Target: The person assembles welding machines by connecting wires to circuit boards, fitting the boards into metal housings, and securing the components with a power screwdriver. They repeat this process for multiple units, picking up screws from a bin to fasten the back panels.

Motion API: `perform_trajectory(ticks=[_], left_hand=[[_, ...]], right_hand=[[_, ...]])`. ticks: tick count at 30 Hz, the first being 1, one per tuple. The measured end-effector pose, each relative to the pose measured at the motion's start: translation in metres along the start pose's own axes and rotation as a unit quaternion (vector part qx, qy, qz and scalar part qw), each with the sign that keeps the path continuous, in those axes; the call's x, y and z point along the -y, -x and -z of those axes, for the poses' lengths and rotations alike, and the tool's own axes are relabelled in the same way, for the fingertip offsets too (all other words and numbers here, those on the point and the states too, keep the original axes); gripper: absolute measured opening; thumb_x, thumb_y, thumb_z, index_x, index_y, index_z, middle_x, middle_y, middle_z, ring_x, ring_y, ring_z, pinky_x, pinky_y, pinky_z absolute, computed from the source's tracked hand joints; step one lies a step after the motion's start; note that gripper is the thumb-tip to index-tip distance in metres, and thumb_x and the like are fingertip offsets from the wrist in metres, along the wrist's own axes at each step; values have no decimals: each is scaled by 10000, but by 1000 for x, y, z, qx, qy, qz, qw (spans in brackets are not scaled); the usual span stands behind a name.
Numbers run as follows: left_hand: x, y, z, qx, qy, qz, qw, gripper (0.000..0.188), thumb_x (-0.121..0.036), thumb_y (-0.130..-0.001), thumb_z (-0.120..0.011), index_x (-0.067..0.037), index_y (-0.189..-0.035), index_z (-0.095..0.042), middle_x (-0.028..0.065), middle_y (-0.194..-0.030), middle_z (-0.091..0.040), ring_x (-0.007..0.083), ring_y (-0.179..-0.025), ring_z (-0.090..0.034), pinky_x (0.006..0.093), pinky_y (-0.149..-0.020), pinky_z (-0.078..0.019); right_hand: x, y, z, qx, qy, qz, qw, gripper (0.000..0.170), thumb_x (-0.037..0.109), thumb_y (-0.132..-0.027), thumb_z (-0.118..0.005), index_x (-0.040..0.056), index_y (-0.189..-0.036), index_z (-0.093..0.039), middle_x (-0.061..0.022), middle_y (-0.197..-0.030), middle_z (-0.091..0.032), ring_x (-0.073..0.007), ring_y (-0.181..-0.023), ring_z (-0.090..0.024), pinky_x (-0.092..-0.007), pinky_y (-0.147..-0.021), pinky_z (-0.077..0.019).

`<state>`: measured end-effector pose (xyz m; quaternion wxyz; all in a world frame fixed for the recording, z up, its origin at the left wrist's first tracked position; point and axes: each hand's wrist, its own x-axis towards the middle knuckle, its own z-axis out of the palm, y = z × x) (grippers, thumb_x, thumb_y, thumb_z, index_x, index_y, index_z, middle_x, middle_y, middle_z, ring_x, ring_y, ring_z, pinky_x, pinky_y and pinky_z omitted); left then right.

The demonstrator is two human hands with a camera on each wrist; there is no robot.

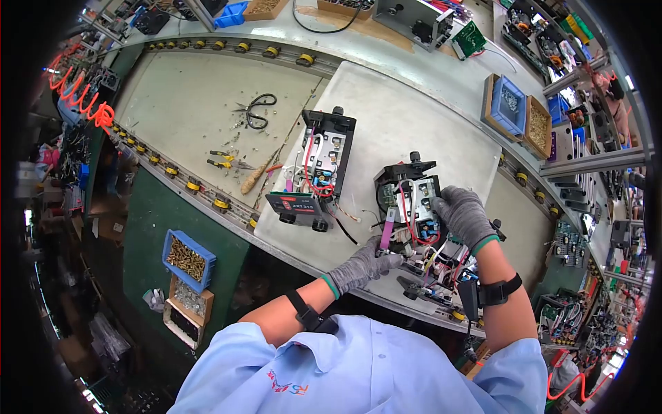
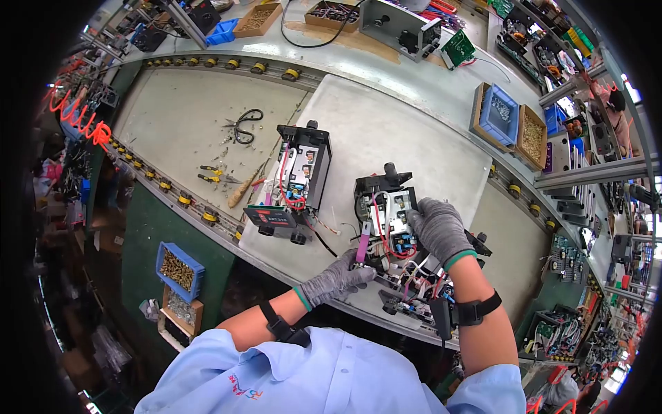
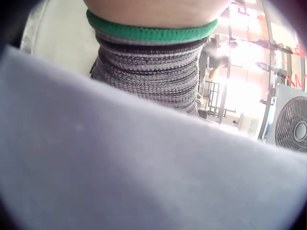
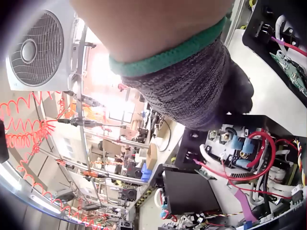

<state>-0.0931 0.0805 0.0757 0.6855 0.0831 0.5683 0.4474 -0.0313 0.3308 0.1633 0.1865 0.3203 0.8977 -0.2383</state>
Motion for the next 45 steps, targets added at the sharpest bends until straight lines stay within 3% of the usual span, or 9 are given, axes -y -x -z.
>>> perform_trajectory(ticks=[8,17,22,26,30,32,35,39,45], left_hand=[[48,81,103,-103,114,52,987,923,-465,-872,-741,-43,-1544,-269,188,-1278,-572,284,-1075,-645,425,-863,-565],[16,133,205,-186,196,2,963,641,-405,-924,-698,-66,-1413,-460,148,-1170,-613,271,-987,-665,410,-831,-584],[17,144,222,-158,150,15,976,652,-343,-945,-690,13,-1426,-429,147,-1165,-624,219,-882,-686,327,-755,-600],[9,154,237,-147,61,-21,987,626,-325,-943,-700,35,-1401,-473,146,-1140,-642,203,-887,-691,324,-752,-600],[-28,161,236,-127,-66,-138,980,579,-292,-942,-713,49,-1363,-509,130,-1150,-646,160,-987,-652,295,-881,-553],[-52,159,226,-121,-79,-163,976,557,-270,-942,-720,47,-1354,-520,110,-1144,-643,140,-1040,-626,298,-935,-525],[-76,145,216,-92,-186,-204,957,473,-230,-947,-711,31,-1313,-563,97,-1140,-660,141,-1037,-641,307,-934,-537],[-111,138,189,-78,-211,-248,942,388,-212,-940,-710,16,-1243,-627,79,-1033,-688,130,-954,-664,296,-873,-563],[-127,122,167,-110,-255,-257,926,333,-270,-920,-719,14,-1093,-690,78,-875,-690,135,-801,-665,312,-749,-554]], right_hand=[[115,58,-35,-103,-241,232,937,154,179,-952,-612,57,-1019,-678,-221,-887,-675,-410,-866,-660,-485,-809,-525],[149,-25,-240,72,-30,-76,994,349,274,-1027,-459,237,-1338,-614,-183,-1144,-700,-373,-1120,-649,-448,-923,-521],[181,-11,-184,45,-170,-117,977,335,250,-1009,-473,251,-1296,-646,-170,-1174,-703,-368,-1090,-671,-459,-912,-535],[181,7,-125,174,203,-16,963,275,113,-886,-595,146,-1127,-724,-173,-1124,-719,-332,-1070,-690,-445,-906,-551],[175,21,-67,13,52,65,996,206,104,-915,-601,109,-1098,-695,-126,-1019,-738,-280,-900,-715,-430,-782,-573],[170,18,-55,119,-460,-71,877,266,93,-949,-631,108,-1212,-670,-43,-967,-729,-174,-868,-691,-327,-722,-549],[177,14,-50,108,-570,7,815,272,85,-964,-638,102,-1234,-671,3,-963,-711,-100,-823,-639,-253,-690,-513],[174,3,-53,-36,-215,144,965,268,19,-915,-635,126,-1138,-737,-103,-970,-709,-245,-843,-673,-339,-748,-543],[187,3,-78,-129,-250,214,935,303,29,-874,-689,110,-1165,-691,-105,-900,-692,-241,-812,-675,-352,-757,-555]])
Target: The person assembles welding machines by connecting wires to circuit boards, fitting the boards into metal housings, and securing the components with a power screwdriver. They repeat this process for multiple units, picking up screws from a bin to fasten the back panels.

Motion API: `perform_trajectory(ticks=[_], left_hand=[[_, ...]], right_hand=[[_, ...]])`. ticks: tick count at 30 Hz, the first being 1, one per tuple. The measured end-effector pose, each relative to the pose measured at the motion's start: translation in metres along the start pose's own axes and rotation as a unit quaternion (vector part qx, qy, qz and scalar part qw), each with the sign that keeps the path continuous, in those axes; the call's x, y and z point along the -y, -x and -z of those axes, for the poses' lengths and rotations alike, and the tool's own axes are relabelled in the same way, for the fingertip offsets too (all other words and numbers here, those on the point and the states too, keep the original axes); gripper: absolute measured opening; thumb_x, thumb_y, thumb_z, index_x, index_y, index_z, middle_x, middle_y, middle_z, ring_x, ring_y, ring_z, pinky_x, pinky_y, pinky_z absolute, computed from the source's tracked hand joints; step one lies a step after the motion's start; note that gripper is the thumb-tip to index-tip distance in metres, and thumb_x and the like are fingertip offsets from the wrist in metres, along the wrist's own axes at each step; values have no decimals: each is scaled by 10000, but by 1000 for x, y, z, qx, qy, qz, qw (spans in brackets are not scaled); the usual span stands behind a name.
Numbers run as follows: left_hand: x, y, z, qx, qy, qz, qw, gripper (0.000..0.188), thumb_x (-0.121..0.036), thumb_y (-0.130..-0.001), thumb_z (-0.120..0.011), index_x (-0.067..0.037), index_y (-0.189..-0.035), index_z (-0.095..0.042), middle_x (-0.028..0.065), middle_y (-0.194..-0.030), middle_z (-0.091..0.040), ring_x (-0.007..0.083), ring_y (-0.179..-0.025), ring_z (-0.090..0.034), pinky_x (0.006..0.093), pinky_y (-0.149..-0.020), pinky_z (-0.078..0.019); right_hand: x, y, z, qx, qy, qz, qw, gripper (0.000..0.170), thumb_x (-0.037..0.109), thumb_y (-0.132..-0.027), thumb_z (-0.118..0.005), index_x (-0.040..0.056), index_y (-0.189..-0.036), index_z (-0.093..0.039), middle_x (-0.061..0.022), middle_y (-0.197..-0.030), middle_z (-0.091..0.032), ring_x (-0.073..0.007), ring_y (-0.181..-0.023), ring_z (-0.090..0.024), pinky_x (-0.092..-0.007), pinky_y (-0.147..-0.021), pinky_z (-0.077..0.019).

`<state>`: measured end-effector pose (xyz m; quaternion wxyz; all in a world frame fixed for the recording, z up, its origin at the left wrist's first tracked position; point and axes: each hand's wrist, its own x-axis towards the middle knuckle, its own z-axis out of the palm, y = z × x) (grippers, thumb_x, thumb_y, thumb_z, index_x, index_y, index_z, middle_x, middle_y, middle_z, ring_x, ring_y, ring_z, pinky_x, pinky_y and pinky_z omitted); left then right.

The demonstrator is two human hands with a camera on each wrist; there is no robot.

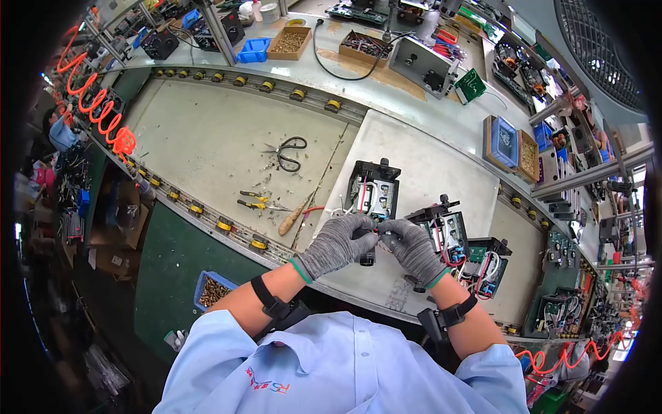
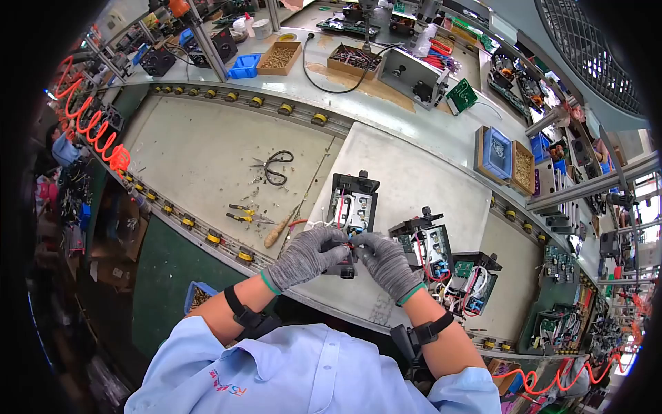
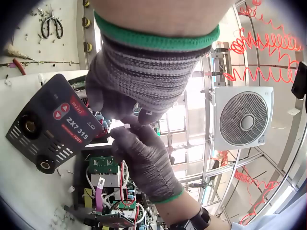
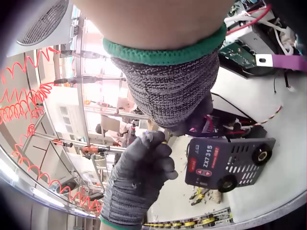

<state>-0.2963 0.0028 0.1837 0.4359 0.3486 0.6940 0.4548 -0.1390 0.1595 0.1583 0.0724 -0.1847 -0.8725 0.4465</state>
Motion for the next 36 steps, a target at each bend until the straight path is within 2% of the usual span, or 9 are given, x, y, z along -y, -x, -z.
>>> perform_trajectory(ticks=[5,11,17,19,24,27,30,33,36], left_hand=[[-2,-12,-17,-11,-68,56,996,353,-355,-920,-712,-3,-949,-725,105,-767,-673,175,-717,-661,353,-688,-529],[12,-28,-26,-65,-315,-33,946,397,-389,-932,-651,3,-915,-710,179,-757,-685,306,-704,-674,418,-701,-534],[-1,-27,-28,-82,-233,66,967,378,-369,-966,-616,-6,-970,-723,157,-772,-677,257,-767,-687,393,-755,-536],[2,-22,-33,-109,-217,14,970,352,-335,-967,-627,4,-985,-721,154,-794,-685,246,-761,-683,384,-749,-537],[11,-6,-36,-124,-185,-22,975,341,-311,-978,-635,18,-1023,-712,143,-819,-688,220,-764,-674,362,-730,-536],[17,18,-26,-202,-24,67,977,484,-426,-923,-694,-22,-1187,-657,134,-841,-669,246,-817,-669,413,-697,-552],[53,35,-13,-193,191,413,869,872,-696,-807,-708,-46,-1354,-506,222,-1241,-583,344,-953,-669,477,-822,-560],[63,25,-28,-153,426,433,779,875,-712,-787,-715,-60,-1335,-514,244,-1289,-530,396,-1068,-630,544,-903,-531],[87,16,-48,-145,492,364,777,766,-616,-792,-772,-89,-1297,-542,206,-1276,-547,382,-1059,-612,566,-919,-523]], right_hand=[[6,-6,-11,-6,-18,-10,1000,458,69,-843,-738,92,-1267,-566,-96,-854,-680,-231,-769,-695,-378,-728,-569],[0,-8,-10,33,37,-32,998,425,74,-846,-701,92,-1250,-572,-152,-860,-700,-328,-807,-709,-420,-726,-573],[-17,0,-12,-4,-25,-28,999,170,114,-865,-695,69,-1023,-737,-189,-875,-704,-334,-799,-711,-427,-734,-572],[-24,0,-21,-23,-137,-47,989,202,126,-891,-725,3,-1050,-707,-116,-854,-706,-179,-794,-701,-305,-732,-564],[-20,-3,-13,23,-152,-87,984,182,148,-908,-714,2,-1017,-707,-121,-892,-704,-199,-798,-687,-330,-739,-561],[-35,-3,-14,16,-133,-47,990,173,159,-921,-696,17,-1020,-703,-127,-915,-709,-213,-807,-684,-340,-746,-556],[-38,0,-15,37,-236,-83,967,186,158,-958,-663,-9,-1039,-673,-108,-958,-728,-160,-845,-675,-319,-769,-550],[-41,-2,-19,51,-293,-98,950,205,147,-971,-648,-18,-1092,-656,-105,-973,-737,-142,-877,-671,-316,-803,-548],[-40,2,-13,58,-268,-102,956,244,146,-964,-661,-12,-1151,-661,-118,-986,-742,-142,-898,-675,-319,-825,-549]])
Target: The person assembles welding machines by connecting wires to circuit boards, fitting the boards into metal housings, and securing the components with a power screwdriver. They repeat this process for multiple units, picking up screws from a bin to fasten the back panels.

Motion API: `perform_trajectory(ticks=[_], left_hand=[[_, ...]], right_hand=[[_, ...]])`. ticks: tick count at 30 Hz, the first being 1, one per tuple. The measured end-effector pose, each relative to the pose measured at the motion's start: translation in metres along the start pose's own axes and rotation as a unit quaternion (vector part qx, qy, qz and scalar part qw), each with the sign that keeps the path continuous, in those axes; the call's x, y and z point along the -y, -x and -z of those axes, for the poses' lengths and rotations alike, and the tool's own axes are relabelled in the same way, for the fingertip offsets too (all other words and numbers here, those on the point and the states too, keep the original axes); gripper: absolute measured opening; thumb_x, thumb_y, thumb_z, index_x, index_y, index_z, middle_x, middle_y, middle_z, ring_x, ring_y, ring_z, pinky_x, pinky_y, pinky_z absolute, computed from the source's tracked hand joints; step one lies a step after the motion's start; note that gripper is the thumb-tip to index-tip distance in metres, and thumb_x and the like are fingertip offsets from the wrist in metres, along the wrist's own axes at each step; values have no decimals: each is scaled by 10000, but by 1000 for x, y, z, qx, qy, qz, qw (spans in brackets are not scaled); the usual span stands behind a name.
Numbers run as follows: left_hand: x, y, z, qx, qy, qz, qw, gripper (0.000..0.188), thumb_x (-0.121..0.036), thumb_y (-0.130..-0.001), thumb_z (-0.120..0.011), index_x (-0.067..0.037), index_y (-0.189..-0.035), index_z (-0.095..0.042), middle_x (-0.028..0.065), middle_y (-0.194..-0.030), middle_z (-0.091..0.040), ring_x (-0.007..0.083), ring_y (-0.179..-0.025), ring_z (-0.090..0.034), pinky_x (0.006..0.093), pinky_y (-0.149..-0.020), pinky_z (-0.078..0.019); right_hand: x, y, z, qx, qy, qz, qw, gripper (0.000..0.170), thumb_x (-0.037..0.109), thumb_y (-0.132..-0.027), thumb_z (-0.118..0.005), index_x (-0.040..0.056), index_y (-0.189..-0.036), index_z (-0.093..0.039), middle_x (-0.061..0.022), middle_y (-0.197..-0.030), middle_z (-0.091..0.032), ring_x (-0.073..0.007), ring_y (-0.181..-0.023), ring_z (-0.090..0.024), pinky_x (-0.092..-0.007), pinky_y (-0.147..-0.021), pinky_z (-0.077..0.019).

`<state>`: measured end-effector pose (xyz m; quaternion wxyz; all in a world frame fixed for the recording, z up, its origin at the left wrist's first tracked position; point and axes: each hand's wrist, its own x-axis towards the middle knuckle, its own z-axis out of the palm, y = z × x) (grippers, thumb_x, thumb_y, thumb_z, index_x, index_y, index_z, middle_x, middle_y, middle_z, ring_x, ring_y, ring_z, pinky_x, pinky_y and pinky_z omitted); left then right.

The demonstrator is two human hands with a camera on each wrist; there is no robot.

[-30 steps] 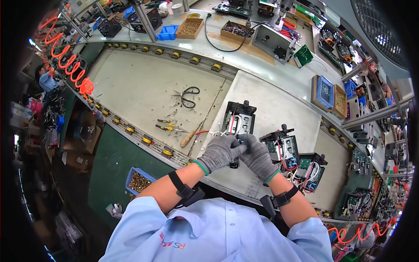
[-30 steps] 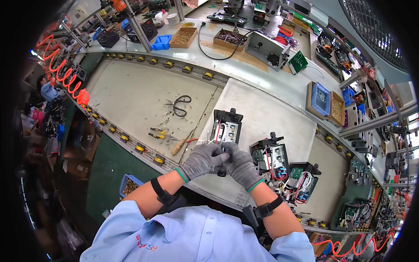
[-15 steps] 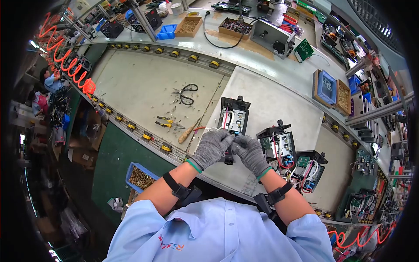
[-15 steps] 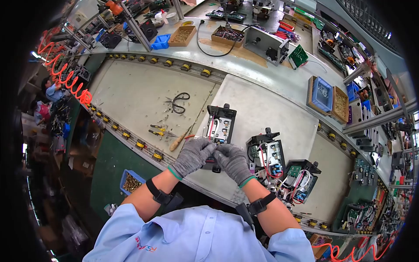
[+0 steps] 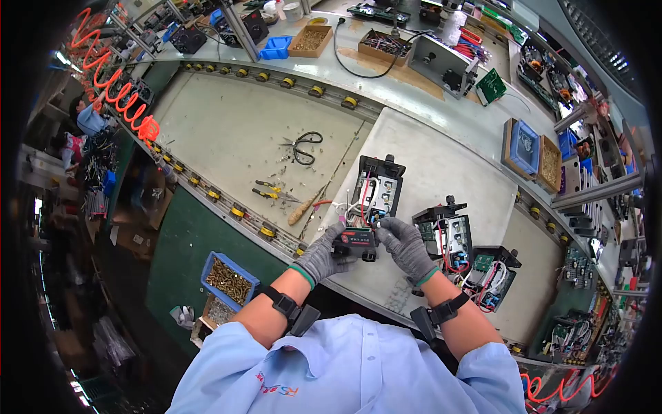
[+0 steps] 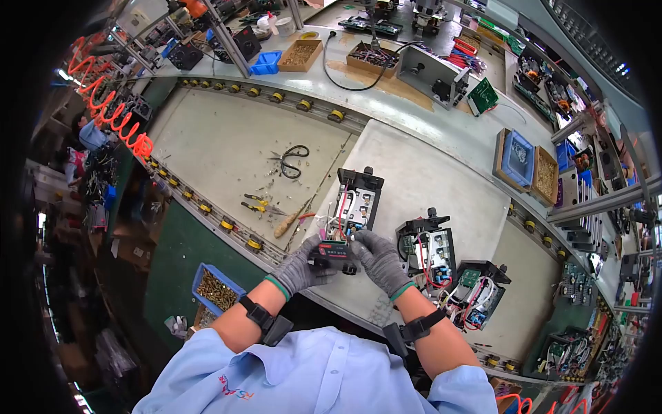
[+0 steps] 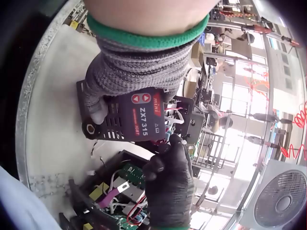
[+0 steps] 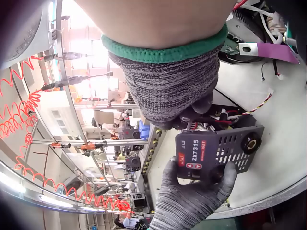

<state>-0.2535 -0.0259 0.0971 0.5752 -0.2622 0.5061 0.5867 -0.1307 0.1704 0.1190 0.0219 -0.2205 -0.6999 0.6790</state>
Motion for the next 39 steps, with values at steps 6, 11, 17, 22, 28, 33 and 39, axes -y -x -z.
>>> perform_trajectory(ticks=[6,11,17,22,28,33,39], left_hand=[[23,-11,15,13,-84,-134,987,480,-364,-888,-749,-102,-1242,-560,88,-1116,-625,174,-855,-649,358,-805,-600],[28,-6,35,77,-107,-176,976,663,-327,-885,-749,-29,-1391,-442,119,-1196,-579,200,-968,-640,372,-848,-603],[33,-9,49,114,-119,-209,964,927,-285,-853,-791,26,-1541,-255,143,-1279,-491,224,-1114,-572,385,-931,-589],[37,-9,50,108,-147,-253,950,984,-392,-818,-836,28,-1521,-290,132,-1293,-499,197,-1103,-575,342,-918,-560],[36,-8,51,108,-163,-258,946,956,-354,-808,-847,21,-1509,-316,103,-1302,-507,175,-1150,-541,313,-967,-500],[36,-6,51,102,-168,-251,948,941,-324,-810,-844,15,-1511,-316,93,-1307,-505,180,-1174,-524,317,-1009,-474],[39,-10,53,118,-164,-254,946,956,-418,-813,-824,-6,-1516,-326,110,-1322,-508,203,-1206,-533,355,-1002,-516]], right_hand=[[-12,-2,7,-9,56,33,998,218,123,-893,-758,24,-1084,-723,-44,-956,-711,-130,-830,-645,-272,-754,-534],[58,-18,-7,28,258,92,961,180,165,-793,-780,49,-931,-763,-105,-942,-707,-303,-854,-696,-388,-802,-566],[50,-53,-49,210,648,293,672,117,215,-777,-696,164,-865,-754,-46,-973,-658,-244,-1052,-610,-426,-907,-477],[38,-61,-58,295,651,271,645,159,234,-780,-664,167,-891,-756,-30,-1014,-668,-241,-1166,-569,-413,-999,-427],[38,-69,-67,319,643,265,644,153,240,-771,-672,160,-873,-755,-32,-980,-673,-250,-1149,-592,-421,-984,-459],[39,-69,-65,337,614,249,669,157,211,-798,-678,132,-896,-771,-63,-977,-707,-249,-1117,-621,-403,-990,-455],[32,-69,-71,326,655,220,645,133,204,-771,-682,141,-854,-764,-58,-955,-696,-245,-1106,-617,-427,-949,-464]])
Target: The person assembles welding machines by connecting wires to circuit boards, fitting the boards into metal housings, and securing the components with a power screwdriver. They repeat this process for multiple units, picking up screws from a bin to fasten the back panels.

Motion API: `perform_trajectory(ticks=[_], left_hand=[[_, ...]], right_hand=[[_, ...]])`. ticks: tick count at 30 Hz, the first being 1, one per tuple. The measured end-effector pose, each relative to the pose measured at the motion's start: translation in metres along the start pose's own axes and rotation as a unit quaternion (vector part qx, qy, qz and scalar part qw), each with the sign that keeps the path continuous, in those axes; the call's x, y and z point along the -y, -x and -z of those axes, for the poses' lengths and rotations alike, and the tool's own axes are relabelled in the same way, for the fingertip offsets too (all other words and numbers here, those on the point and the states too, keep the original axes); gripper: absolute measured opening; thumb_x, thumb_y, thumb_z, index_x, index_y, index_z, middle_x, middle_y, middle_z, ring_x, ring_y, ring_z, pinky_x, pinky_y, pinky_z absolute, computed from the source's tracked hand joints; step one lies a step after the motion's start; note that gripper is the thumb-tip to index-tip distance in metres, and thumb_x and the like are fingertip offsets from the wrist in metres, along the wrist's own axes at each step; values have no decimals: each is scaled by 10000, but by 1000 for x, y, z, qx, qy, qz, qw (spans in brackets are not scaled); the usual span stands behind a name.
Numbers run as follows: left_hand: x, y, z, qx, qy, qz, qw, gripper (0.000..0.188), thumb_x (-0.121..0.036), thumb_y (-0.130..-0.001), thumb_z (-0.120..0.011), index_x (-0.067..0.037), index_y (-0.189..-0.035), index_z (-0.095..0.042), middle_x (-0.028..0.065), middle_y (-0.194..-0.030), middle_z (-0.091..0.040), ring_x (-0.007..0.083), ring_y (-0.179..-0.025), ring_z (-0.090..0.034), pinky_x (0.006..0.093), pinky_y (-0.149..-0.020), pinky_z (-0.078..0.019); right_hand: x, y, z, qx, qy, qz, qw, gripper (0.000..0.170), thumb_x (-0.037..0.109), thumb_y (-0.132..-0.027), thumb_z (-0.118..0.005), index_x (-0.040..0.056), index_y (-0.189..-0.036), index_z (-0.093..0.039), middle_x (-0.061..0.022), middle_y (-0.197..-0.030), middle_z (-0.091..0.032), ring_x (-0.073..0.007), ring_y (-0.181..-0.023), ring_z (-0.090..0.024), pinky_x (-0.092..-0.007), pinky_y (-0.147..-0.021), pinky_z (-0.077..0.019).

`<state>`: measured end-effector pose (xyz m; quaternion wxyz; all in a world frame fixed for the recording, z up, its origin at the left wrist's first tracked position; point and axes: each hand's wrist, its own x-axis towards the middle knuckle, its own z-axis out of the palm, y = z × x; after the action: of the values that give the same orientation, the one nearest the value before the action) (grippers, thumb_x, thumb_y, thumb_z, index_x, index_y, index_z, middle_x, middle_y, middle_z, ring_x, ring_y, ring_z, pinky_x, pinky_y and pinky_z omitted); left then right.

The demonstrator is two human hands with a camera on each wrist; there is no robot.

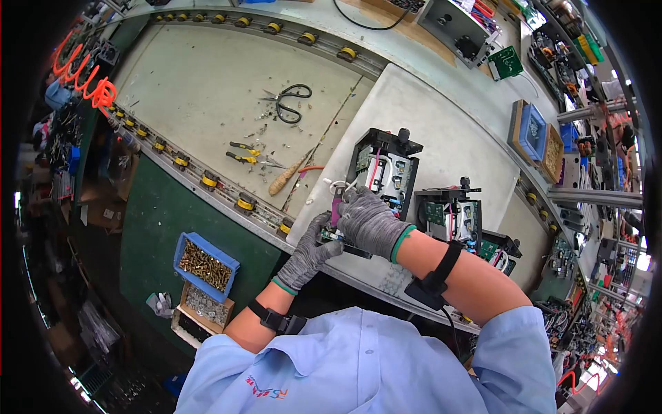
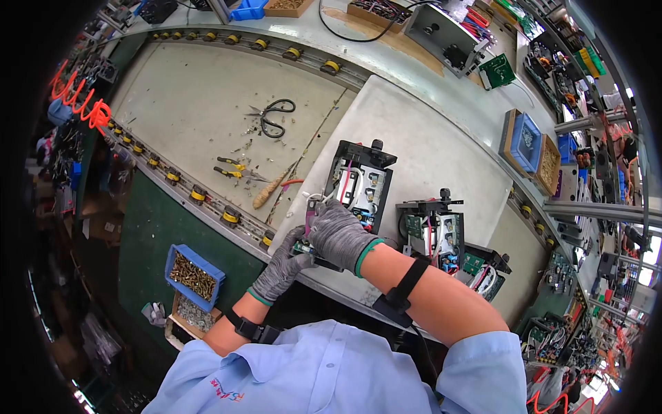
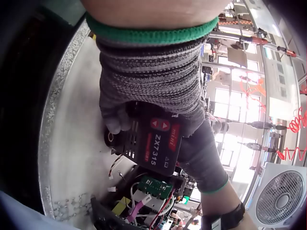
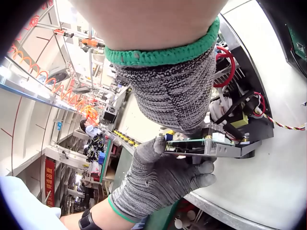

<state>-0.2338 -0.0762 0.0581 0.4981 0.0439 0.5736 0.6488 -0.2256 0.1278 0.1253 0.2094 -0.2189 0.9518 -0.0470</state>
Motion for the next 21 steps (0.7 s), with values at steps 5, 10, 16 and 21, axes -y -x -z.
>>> perform_trajectory(ticks=[5,10,16,21], left_hand=[[8,-2,1,-10,9,-17,1000,974,-447,-793,-824,-15,-1514,-332,107,-1300,-541,213,-1184,-568,362,-972,-542],[13,-4,4,-3,16,-19,1000,965,-439,-784,-830,-36,-1513,-342,108,-1286,-552,222,-1151,-594,365,-939,-565],[18,-5,5,-13,17,-17,1000,924,-398,-793,-827,-50,-1505,-353,103,-1276,-547,221,-1147,-587,381,-940,-576],[17,-5,4,-18,19,-23,999,892,-367,-808,-817,-49,-1502,-357,98,-1283,-540,216,-1165,-574,387,-941,-578]], right_hand=[[4,-3,7,40,15,-35,998,121,183,-767,-687,107,-822,-763,-86,-902,-707,-258,-1063,-640,-425,-908,-462],[4,-4,-5,28,41,-26,998,144,195,-764,-693,116,-846,-781,-80,-890,-716,-280,-1056,-648,-430,-918,-460],[-2,-7,-2,78,-4,-5,997,185,179,-791,-686,70,-905,-782,-131,-972,-735,-295,-974,-688,-429,-854,-472],[-3,-7,-12,8,1,-22,1000,189,189,-768,-697,71,-887,-783,-126,-879,-734,-299,-908,-695,-424,-831,-477]])
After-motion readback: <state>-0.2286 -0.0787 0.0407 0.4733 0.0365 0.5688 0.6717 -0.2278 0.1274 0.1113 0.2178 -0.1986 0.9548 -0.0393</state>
